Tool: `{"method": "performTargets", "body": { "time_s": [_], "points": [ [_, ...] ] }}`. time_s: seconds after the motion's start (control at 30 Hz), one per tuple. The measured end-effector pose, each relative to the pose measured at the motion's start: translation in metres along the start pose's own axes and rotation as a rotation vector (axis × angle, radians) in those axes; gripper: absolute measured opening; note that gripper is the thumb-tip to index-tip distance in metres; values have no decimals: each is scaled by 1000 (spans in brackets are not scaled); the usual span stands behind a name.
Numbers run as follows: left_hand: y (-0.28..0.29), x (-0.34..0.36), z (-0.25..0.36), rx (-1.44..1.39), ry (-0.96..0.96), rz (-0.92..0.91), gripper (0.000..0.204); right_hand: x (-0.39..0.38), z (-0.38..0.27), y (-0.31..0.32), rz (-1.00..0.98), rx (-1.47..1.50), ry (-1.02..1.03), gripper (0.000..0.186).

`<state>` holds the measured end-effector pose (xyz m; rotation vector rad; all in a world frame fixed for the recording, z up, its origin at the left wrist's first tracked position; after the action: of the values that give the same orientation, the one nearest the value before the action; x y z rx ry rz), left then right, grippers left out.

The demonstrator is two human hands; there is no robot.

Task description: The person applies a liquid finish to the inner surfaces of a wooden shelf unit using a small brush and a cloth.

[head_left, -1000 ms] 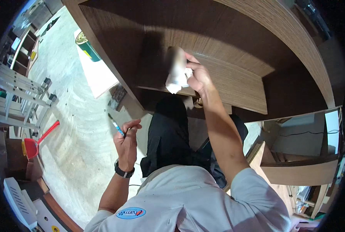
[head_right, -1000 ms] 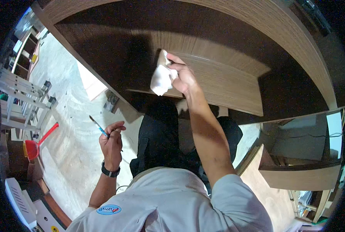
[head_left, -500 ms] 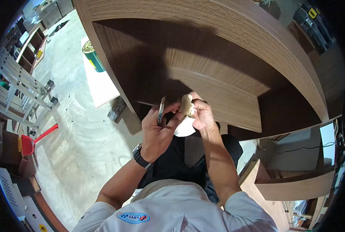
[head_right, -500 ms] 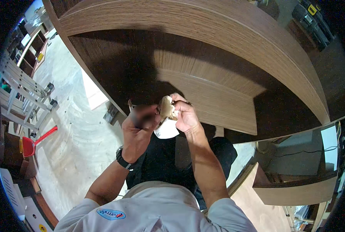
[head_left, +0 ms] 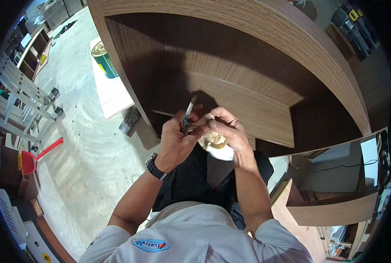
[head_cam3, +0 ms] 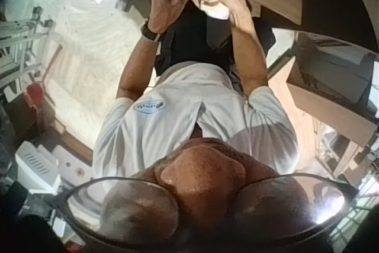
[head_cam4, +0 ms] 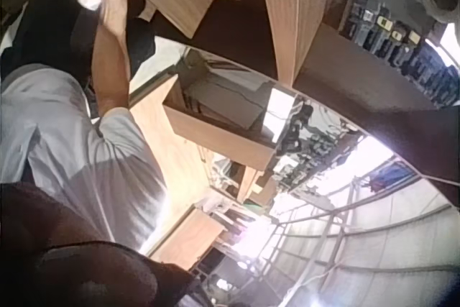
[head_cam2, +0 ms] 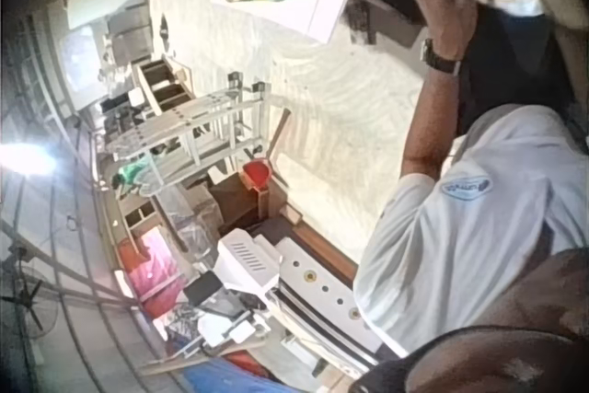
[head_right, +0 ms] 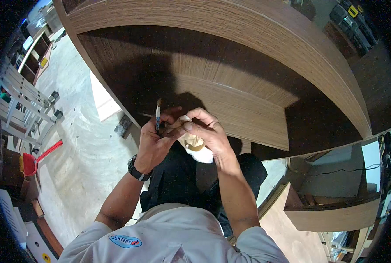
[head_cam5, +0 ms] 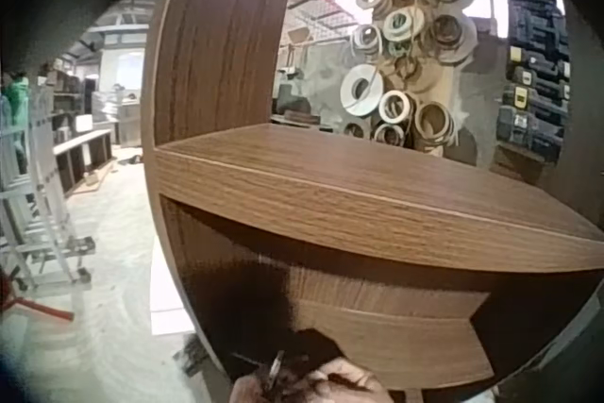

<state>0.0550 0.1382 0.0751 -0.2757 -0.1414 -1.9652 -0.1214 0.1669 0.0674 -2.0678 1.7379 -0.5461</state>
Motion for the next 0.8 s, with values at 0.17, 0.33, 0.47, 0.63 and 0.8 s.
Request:
{"method": "performTargets", "body": {
  "time_s": [0.17, 0.33, 0.47, 0.63, 0.8],
  "points": [
    [12, -4, 7, 311, 14, 26, 24, -4, -3, -4, 116, -502, 119, 17],
    [11, -8, 2, 326, 73, 72, 19, 2, 13, -7, 118, -608, 422, 24],
    [9, -14, 1, 251, 172, 117, 17, -2, 15, -18, 225, -915, 474, 24],
    [2, -21, -15, 179, 147, 253, 16, -8, 32, -35, 356, -1019, 549, 17],
    [-3, -23, -25, 53, 130, 335, 13, -9, 45, -34, 312, -1131, 716, 20]
  ]
}}
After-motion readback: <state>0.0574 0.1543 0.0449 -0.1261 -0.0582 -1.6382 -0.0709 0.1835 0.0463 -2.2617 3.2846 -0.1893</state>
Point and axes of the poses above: each hand's wrist, its own x-axis towards the middle knuckle, its own y-axis out of the back of the hand, z = x × y, the point moved 1 cm from there along x, towards the middle knuckle, and after that the axes turned 6 degrees about -z, right-handed, at the moved point
